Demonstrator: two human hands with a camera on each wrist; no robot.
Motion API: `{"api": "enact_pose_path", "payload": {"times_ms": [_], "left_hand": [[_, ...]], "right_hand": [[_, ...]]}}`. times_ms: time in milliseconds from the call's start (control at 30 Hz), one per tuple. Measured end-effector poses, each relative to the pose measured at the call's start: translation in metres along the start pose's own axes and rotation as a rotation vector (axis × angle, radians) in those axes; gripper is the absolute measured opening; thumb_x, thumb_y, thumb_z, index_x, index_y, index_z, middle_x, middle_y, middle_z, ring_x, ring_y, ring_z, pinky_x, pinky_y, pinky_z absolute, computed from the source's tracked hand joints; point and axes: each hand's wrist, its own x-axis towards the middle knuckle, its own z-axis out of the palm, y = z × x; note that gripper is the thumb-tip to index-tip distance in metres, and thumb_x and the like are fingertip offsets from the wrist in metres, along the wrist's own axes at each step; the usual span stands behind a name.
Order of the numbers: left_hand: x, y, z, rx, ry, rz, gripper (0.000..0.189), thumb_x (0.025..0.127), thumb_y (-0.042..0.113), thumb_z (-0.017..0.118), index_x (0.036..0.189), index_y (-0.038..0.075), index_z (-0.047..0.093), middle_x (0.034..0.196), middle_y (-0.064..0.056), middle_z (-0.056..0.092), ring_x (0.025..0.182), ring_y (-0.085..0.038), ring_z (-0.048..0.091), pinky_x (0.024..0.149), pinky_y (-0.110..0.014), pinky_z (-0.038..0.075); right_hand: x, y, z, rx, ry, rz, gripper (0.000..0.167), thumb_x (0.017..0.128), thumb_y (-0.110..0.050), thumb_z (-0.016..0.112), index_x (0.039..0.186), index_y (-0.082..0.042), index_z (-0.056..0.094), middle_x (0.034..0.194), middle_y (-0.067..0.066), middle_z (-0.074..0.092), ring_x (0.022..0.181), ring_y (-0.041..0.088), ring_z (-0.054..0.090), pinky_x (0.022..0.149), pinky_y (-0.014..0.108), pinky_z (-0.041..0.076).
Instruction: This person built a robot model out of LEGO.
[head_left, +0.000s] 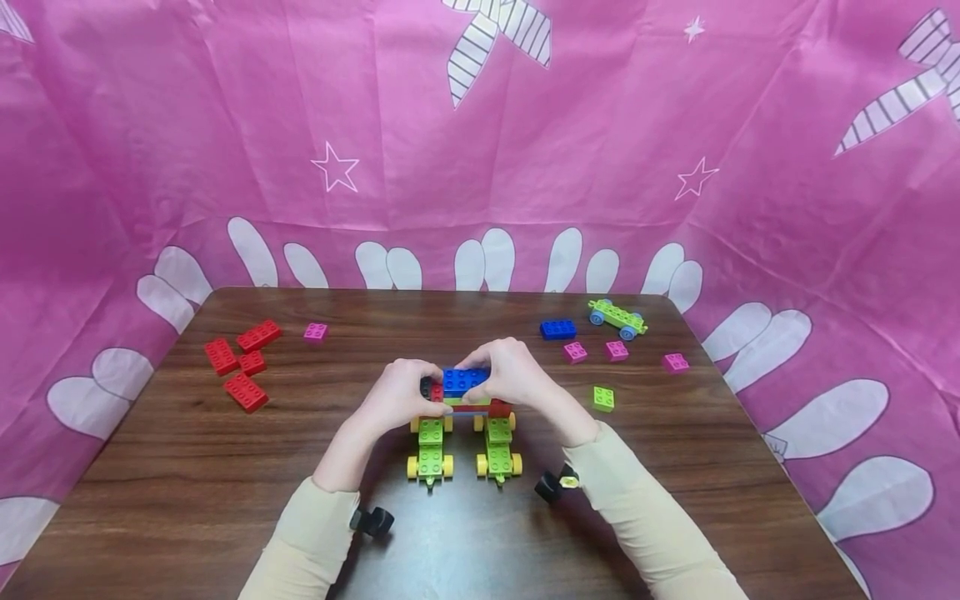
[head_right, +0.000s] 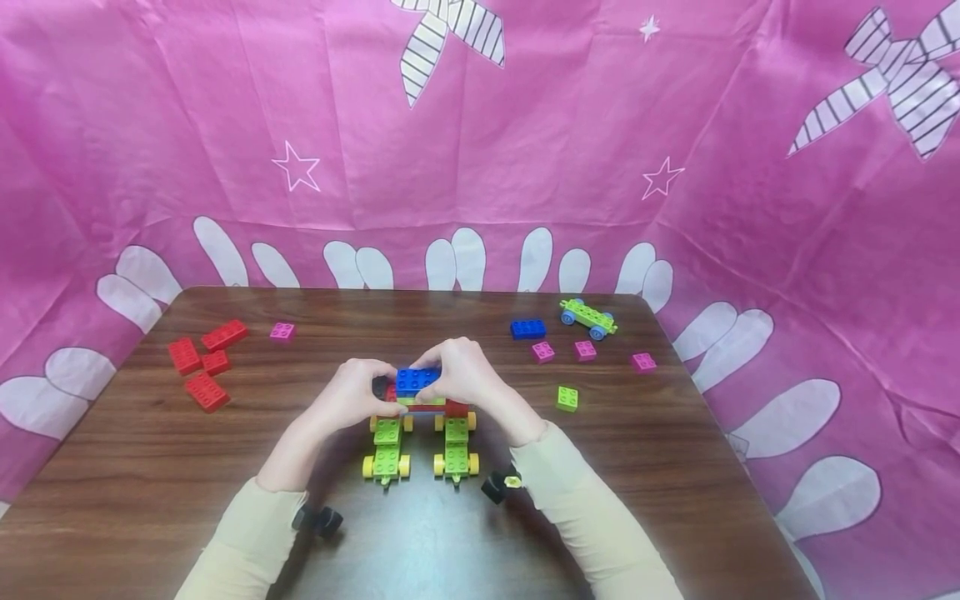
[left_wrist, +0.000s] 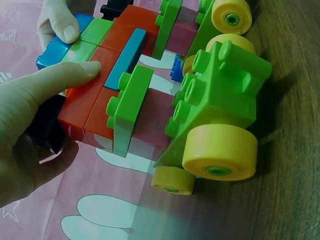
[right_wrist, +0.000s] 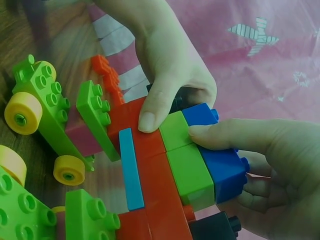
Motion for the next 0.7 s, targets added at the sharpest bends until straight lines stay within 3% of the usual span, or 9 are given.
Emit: {"api": "enact_pose_path", "payload": {"times_ms": [400,700], "left_hand": [[0.0006,0.0001,0.0005,-0.006,0.003,-0.004,0.041,0.072,0.021,0.088,0.108,0.006,0.072,0.103,-0.006,0.071,0.09,-0.02,0.061,0.082,-0.036,0.058],[0.0001,-0.0001,0.0007,0.006,0.008,-0.006,0.041,0.072,0.021,0.088,0.107,0.006,0.073,0.103,-0.006,0.072,0.091,-0.02,0.061,0.084,-0.037,0.057]], "right_hand": [[-0.0036,-0.0009,0.005,-0.014,0.039,0.006,0.034,0.074,-0.022,0.086,0.106,-0.014,0.077,0.101,0.0,0.075,0.094,0.018,0.063,0.083,0.035,0.056],[-0.0017,0.0005,0.0031,0.001,0.02,0.007,0.034,0.073,-0.022,0.087,0.106,-0.015,0.077,0.1,0.0,0.075,0.094,0.018,0.065,0.081,0.033,0.058]]}}
